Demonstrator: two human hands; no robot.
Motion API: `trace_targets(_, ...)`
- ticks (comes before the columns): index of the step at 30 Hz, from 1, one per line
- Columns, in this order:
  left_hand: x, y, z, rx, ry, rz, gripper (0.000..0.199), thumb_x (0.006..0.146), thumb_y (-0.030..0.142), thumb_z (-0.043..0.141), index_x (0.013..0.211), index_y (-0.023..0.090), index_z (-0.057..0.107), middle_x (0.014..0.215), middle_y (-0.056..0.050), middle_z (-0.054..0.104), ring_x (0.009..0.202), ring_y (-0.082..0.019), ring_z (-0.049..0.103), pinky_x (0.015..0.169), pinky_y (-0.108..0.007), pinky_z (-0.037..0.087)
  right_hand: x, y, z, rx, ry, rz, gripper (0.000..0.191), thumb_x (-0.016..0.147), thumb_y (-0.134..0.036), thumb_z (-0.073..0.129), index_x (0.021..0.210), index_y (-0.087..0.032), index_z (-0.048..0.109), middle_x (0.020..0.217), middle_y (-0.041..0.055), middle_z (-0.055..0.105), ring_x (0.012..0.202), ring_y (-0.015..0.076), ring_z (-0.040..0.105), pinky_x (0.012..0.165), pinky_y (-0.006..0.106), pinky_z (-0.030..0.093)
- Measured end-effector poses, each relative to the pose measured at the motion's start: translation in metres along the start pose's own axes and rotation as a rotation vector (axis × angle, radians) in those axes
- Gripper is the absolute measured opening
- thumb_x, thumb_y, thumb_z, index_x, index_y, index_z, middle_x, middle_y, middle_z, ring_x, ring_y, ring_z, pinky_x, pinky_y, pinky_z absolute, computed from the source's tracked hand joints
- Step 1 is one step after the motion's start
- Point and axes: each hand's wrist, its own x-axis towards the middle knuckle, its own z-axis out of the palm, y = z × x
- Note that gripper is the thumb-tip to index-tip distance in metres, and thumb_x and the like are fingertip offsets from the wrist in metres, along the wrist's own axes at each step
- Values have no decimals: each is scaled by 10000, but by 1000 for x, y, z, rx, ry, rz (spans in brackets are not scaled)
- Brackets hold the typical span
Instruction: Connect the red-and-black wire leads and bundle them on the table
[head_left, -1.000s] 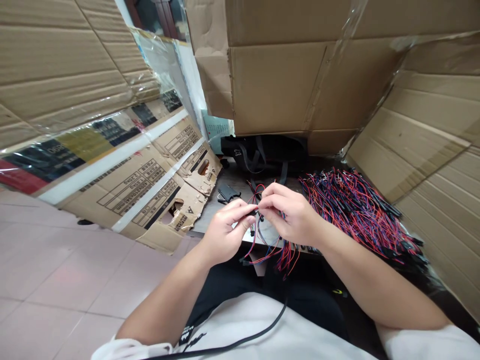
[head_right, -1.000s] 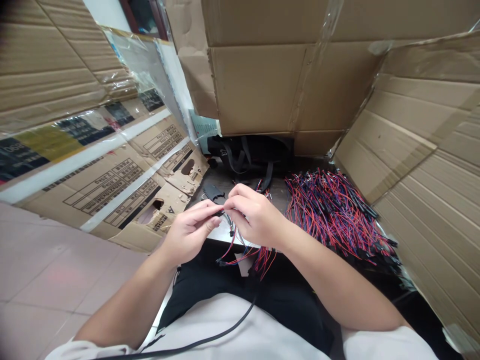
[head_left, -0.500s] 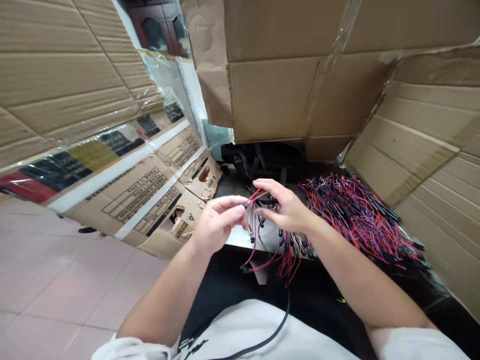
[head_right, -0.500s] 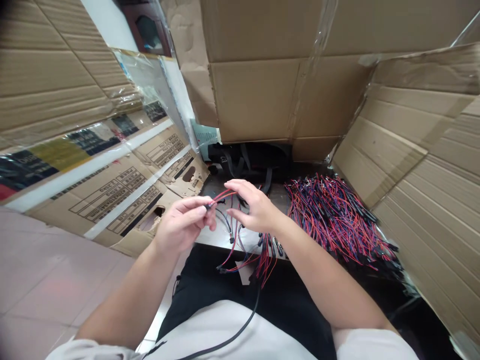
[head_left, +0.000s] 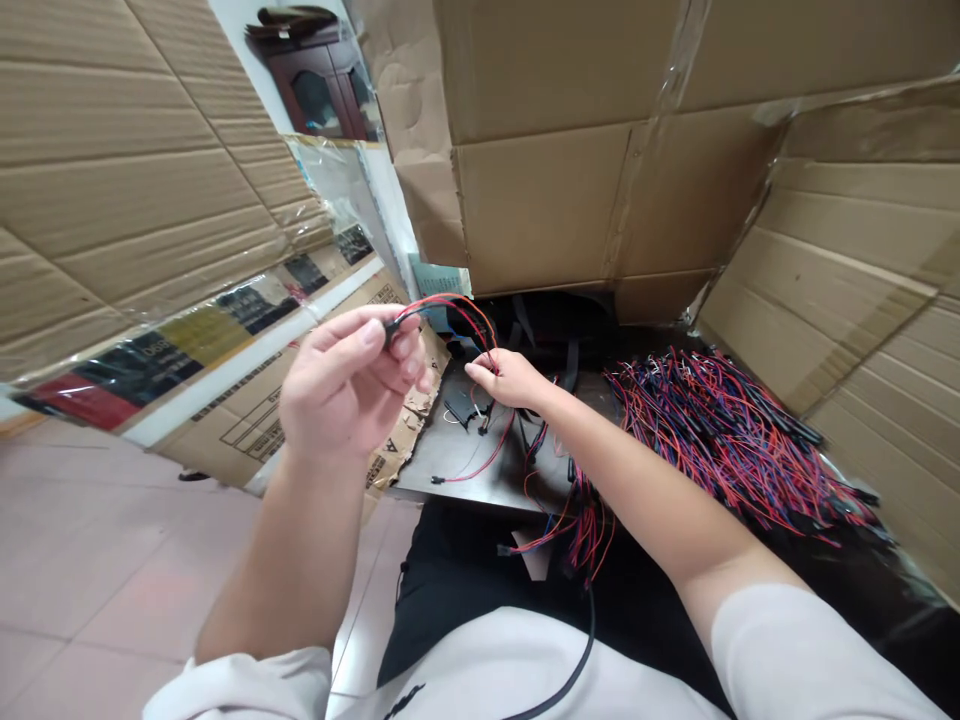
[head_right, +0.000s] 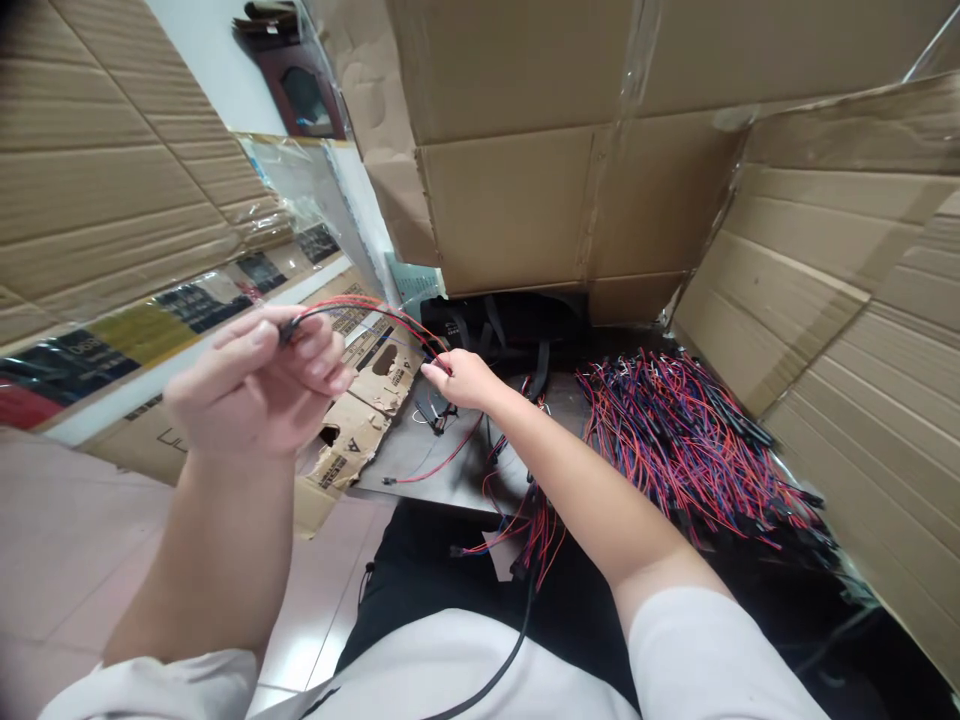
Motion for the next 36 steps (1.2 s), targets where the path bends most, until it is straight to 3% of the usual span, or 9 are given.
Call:
trace_targets(2,-18,-2,-9,-13,-53,5,126,761,260,697,863,197,736,653,-24,556,548,-122,526,461,-263,479,-3,2,-5,-88,115,-51,401,954,-371,436,638,-162,566,599,18,548,593,148,511,605,281,377)
trace_targets(6,-63,-27,-30,-57,-225,-38,197,801,213,644,968,202,746,680,-31,551,547,-142,561,481,-290,493,-2,5,-16,-115,451,-286,416,998,-413,317,834,-178,618,840,84,647,823,198,604,766,319,462)
trace_targets(8,-81,-46,-40,-45,-221,-172,163,815,228,646,937,200,751,774,-48,593,560,-135,590,503,-271,477,0,4,-23,-131,619,-401,450,1014,-423,255,895,-188,620,902,93,659,887,199,607,814,336,471)
trace_targets(12,-101,-80,-48,188,-208,-603,105,772,237,708,806,139,729,685,-29,609,571,-118,585,595,-259,472,1,0,-36,-297,824,-478,465,1027,-390,209,889,-190,605,862,86,674,837,194,610,811,345,448)
trace_targets(15,-104,-97,-48,290,-120,-782,194,715,268,744,844,127,712,669,-33,642,591,-127,579,609,-267,481,-2,1,-41,-481,806,-406,501,1026,-407,184,896,-172,607,732,69,670,685,185,609,748,332,415)
trace_targets(20,-92,-118,-54,87,-180,-809,275,628,223,733,881,116,736,864,-105,703,836,-212,632,733,-329,515,-13,6,-37,-604,726,-95,544,1021,-438,173,974,-146,630,643,64,643,541,183,571,537,278,271)
trace_targets(24,-75,-135,-53,7,-30,-668,383,576,158,709,958,137,712,970,-118,696,884,-225,628,754,-337,513,-18,10,-32,-604,659,66,483,1019,-418,231,1005,-145,629,658,72,644,553,183,573,545,263,252)
trace_targets(29,-58,-146,-24,98,56,-505,531,653,285,781,1147,177,618,1058,-105,654,834,-189,633,667,-292,522,-23,15,-25,-527,631,158,430,1015,-387,263,1052,-151,621,710,94,664,616,207,603,570,262,304)
trace_targets(36,-56,-165,-13,445,300,-322,211,646,317,756,727,133,690,692,-41,669,654,-157,607,669,-292,501,-31,26,-24,-419,597,226,414,1004,-393,282,1063,-183,634,751,101,682,695,247,641,616,292,378)
